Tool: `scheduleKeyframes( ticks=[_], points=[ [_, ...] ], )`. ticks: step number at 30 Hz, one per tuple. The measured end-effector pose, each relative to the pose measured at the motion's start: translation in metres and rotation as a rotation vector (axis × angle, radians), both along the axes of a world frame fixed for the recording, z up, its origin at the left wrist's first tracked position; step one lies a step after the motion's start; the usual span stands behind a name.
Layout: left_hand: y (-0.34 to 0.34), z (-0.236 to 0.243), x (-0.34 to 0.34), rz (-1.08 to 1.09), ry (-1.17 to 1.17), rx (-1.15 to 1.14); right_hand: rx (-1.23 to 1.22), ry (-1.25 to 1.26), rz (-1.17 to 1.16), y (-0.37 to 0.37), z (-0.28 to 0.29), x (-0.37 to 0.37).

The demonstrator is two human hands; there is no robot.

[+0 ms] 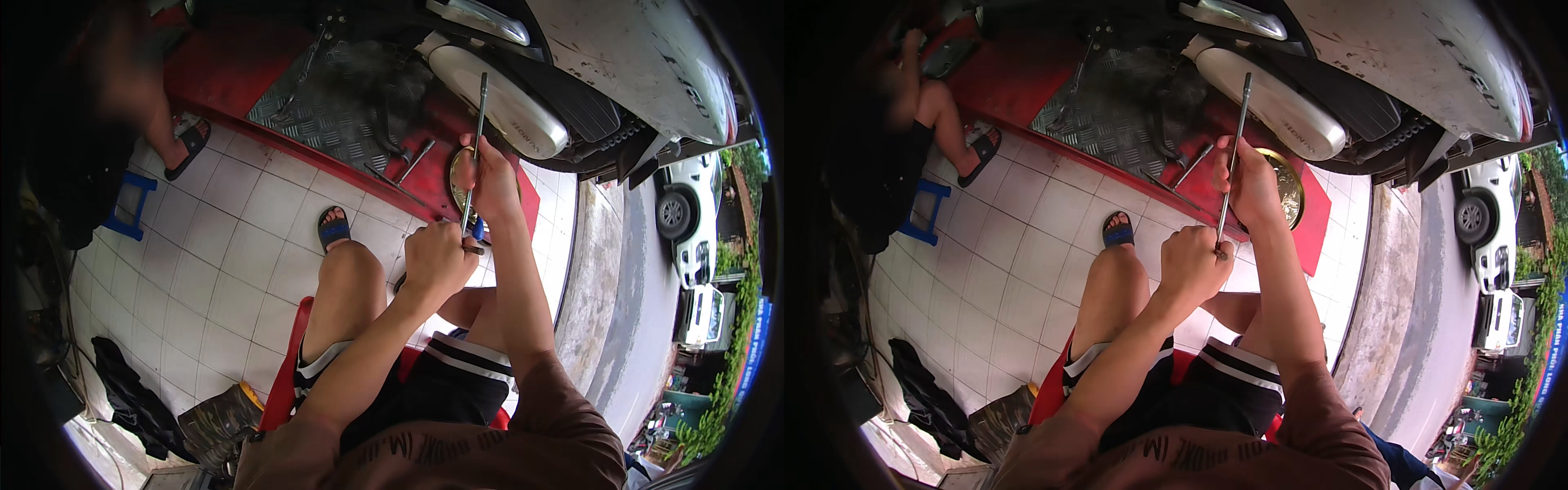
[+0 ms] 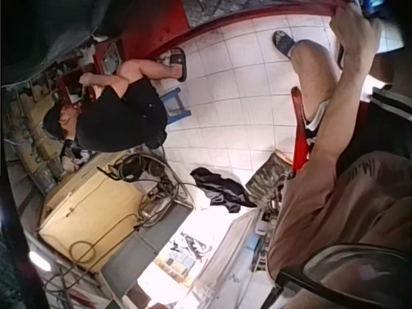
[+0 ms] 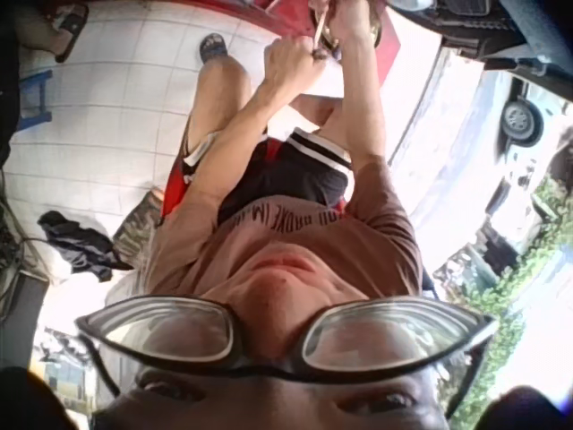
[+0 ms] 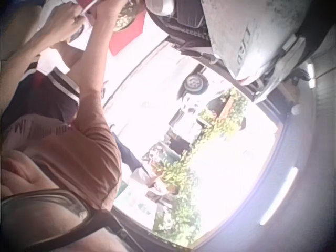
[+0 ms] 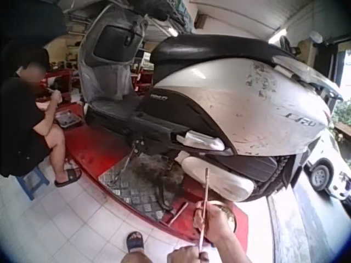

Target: The person sits on a low stool and uses a T-handle wrench to tighten or loosen bolts on the underside of a white motorcycle. They repeatedly insert the wrench, turn it, and reposition it while working on the engine area.

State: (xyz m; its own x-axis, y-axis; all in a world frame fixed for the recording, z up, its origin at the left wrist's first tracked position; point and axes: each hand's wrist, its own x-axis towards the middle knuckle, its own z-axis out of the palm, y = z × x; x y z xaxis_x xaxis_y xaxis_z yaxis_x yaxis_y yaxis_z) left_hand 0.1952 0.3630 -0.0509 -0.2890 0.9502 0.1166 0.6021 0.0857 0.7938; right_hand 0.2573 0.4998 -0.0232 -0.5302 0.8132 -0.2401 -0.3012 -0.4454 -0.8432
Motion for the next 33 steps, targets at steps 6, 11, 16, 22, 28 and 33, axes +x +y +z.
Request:
scheduleKeyframes(
  ticks=[6, 11, 16, 22, 28, 33],
  points=[
    [0.011, 0.006, -0.032, 0.159, -0.364, 0.308, -0.024, 0.09, 0.105, 0.039, 0.01, -0.058],
    [0.02, 0.009, -0.051, 0.227, -0.469, 0.394, -0.016, 0.059, 0.145, 0.055, 0.015, -0.078],
    [0.024, 0.014, -0.073, 0.102, -0.708, 0.132, 0.02, -0.035, 0.118, 0.065, 0.015, -0.09],
    [0.036, 0.006, -0.069, 0.088, -0.837, 0.3, 0.023, -0.079, 0.126, 0.073, 0.026, -0.095],
    [0.036, 0.013, -0.074, 0.007, -1.137, 0.251, 0.05, -0.14, 0.171, 0.08, 0.029, -0.097],
    [0.043, 0.004, -0.087, -0.025, -1.566, 0.399, 0.194, -0.373, 0.238, 0.044, 0.046, -0.105]
  ],
)
